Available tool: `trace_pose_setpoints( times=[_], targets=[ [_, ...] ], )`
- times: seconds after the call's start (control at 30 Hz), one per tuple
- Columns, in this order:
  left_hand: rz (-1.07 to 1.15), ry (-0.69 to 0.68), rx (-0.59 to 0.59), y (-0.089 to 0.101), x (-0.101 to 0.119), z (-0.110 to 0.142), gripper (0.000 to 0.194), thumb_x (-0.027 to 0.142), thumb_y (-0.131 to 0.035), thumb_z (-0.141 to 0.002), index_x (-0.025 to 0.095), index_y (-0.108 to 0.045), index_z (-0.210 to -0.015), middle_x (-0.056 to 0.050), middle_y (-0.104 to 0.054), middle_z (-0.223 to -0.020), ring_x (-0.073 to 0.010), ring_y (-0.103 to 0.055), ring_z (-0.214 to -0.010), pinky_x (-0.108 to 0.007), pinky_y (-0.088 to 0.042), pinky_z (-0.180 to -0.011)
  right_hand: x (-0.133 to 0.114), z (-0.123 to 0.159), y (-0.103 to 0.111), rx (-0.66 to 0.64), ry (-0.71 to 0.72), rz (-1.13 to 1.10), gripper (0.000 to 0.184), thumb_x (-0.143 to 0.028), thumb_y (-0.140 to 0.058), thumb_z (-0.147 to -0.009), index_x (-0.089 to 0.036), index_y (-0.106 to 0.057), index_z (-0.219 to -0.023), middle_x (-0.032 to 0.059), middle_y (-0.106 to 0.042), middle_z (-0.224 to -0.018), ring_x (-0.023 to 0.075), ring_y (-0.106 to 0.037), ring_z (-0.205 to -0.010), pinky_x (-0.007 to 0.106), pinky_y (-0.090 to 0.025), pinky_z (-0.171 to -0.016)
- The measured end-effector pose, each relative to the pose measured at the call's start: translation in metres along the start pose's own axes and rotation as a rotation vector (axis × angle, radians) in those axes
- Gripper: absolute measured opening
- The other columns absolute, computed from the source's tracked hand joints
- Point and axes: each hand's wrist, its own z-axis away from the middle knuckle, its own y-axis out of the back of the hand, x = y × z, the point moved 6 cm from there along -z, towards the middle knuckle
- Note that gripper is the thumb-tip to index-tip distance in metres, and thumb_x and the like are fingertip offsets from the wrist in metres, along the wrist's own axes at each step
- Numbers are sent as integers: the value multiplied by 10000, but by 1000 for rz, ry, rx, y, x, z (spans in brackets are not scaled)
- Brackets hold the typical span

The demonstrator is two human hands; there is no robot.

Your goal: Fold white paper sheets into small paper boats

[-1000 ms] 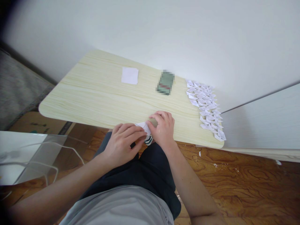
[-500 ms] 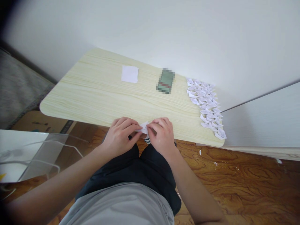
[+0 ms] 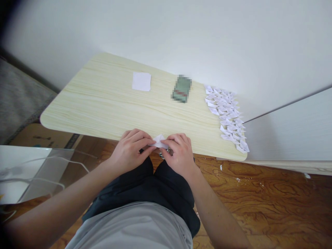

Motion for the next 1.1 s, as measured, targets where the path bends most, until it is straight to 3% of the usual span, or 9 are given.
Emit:
trace_pose_setpoints(
  times=[0.53,0.93,1.1],
  targets=[
    [-7,-37,-42,3,-3,-8,189,296,-595,-1004,243,-756,-922,-42,-737,-999,-237,-614,-998,-412,-424,-896,0,-4,2,-61,7,-12,149,-308,-699,-976,-288,-784,-1096,46,-728,-1062,251,-602,-1052,465,-478,-956],
    [-17,2,-41,-2,-5,-14,183,319,-598,-1003,240,-745,-925,-49,-722,-976,-250,-591,-1005,-420,-409,-877,-4,3,-5,137,-88,-5,92,-312,-706,-973,-265,-785,-975,48,-722,-1009,252,-597,-1033,470,-450,-960],
    [-15,42,-68,-3,-4,-20,185,325,-594,-1003,216,-701,-900,-49,-712,-927,-257,-588,-996,-432,-403,-897,-6,2,-7,149,-138,26,87,-284,-693,-976,-250,-773,-966,53,-715,-1017,251,-591,-1044,462,-439,-964]
  ],
)
